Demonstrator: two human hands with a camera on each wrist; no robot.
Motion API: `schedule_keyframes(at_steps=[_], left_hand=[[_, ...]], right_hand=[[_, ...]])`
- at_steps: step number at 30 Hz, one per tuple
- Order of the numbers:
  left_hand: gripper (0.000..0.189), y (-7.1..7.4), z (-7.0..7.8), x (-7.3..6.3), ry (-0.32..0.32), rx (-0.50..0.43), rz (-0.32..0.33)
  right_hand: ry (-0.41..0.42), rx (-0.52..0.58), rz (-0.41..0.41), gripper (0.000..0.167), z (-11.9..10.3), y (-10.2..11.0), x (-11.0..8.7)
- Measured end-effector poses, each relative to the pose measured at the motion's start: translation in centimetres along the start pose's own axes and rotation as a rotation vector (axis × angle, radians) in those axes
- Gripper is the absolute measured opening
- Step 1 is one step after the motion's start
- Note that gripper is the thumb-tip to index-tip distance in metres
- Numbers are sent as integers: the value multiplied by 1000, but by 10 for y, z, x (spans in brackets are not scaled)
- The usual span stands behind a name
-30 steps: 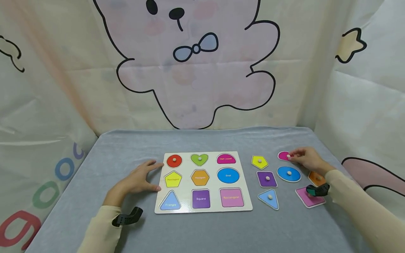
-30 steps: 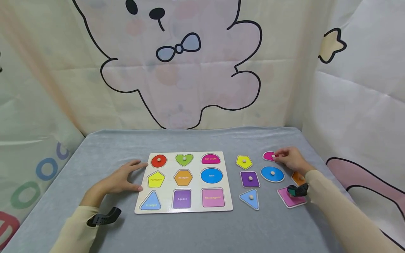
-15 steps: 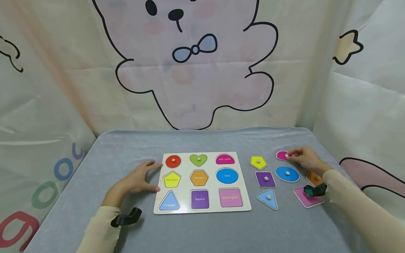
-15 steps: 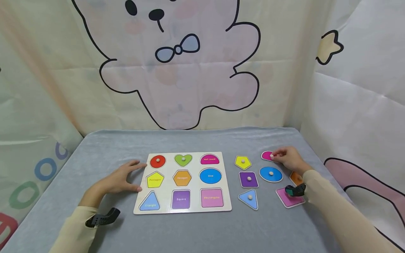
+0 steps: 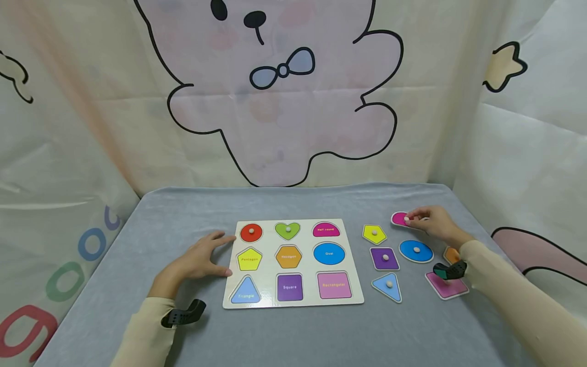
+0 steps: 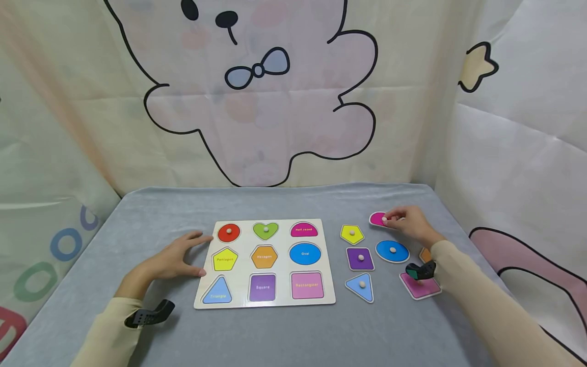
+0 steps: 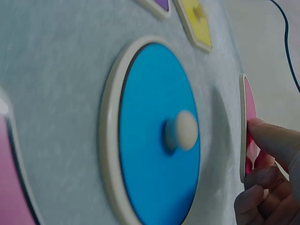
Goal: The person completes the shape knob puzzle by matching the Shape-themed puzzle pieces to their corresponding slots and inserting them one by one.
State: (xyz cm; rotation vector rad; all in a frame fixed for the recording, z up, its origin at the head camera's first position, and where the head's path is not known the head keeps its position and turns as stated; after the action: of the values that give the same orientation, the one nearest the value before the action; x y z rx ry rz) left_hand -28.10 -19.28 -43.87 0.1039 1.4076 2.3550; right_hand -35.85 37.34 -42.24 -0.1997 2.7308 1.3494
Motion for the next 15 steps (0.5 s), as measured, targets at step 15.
schedule_keyframes(at_steps=[15], left_hand=[[92,-2,-3,-1,35,-9,-15]], right_hand=[[33,9,2,36,-30,-7,9]])
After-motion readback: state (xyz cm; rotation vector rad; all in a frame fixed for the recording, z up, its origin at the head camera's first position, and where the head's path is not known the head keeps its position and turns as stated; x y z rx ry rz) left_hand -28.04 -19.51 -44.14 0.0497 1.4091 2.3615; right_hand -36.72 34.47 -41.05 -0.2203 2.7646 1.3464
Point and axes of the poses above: each hand's wrist, its own x-axis towards the middle knuckle, its own y-axis out of the back of the hand, z = x × y, the point moved 9 cm from there along x, towards the middle knuckle, and after that the axes turned 3 degrees about -y, right-handed, at the moved point
